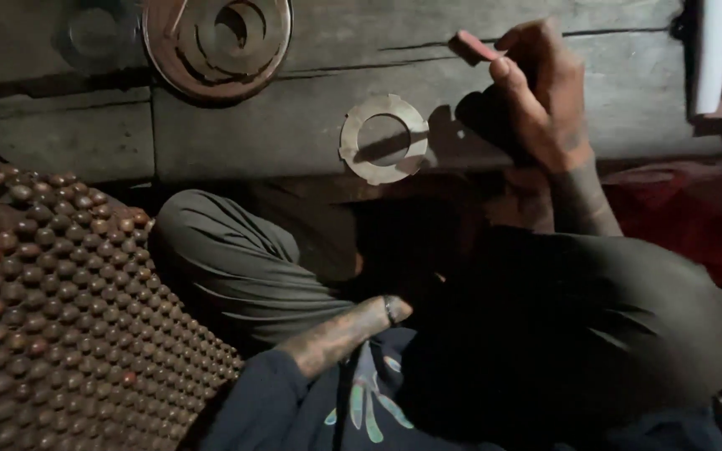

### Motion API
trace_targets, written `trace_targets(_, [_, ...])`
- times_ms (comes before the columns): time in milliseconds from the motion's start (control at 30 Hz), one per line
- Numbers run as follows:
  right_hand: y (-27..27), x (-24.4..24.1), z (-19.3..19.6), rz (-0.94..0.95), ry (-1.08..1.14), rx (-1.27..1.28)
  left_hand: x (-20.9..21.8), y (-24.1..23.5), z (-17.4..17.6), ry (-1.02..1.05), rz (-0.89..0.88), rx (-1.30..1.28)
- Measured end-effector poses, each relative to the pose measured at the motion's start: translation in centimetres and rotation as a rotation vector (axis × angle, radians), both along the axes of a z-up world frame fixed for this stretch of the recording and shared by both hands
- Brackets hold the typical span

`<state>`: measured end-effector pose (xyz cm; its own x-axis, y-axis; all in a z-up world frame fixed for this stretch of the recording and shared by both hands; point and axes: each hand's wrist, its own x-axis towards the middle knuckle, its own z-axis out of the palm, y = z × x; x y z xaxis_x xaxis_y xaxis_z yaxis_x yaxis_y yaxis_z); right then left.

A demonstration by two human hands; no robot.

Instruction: Smoothing the edges of circular metal rings using a small piece of abrasive material

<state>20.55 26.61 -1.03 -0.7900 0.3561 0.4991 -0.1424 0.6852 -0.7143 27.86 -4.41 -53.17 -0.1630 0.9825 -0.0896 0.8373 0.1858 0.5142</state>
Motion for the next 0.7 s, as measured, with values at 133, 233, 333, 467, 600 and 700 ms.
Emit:
trace_targets(133, [-0.3, 0.0, -0.6, -0.026, -0.008, -0.050, 1.6, 5.6, -0.3, 0.043, -0.047, 0.079])
trace_targets(233, [-0.6, 0.1, -0.4, -0.043, -0.001, -0.063, -1.3, 4.6, 2.1, 0.094, -0.078, 0.159])
trace_targets(333, [0.4, 0.4, -0.3, -0.038, 0.036, -0.035, -2.7, 0.9, 3.0, 0.165, -0.085, 0.249])
trace_targets(467, [3.2, 1.3, -2.5, -0.068, -0.009, -0.038, -2.2, 2.1, 10.9, -0.242, -0.092, 0.266])
trace_targets(600, [3.8, 3.5, -2.4, -0.035, -0.065, -0.072, 3.1, 5.7, 3.0, -0.080, 0.448, 0.278])
trace_targets(700, [6.1, 5.1, -4.4, -0.003, 0.001, -0.127, -0.7, 6.5, 8.0, -0.509, -0.187, -0.154])
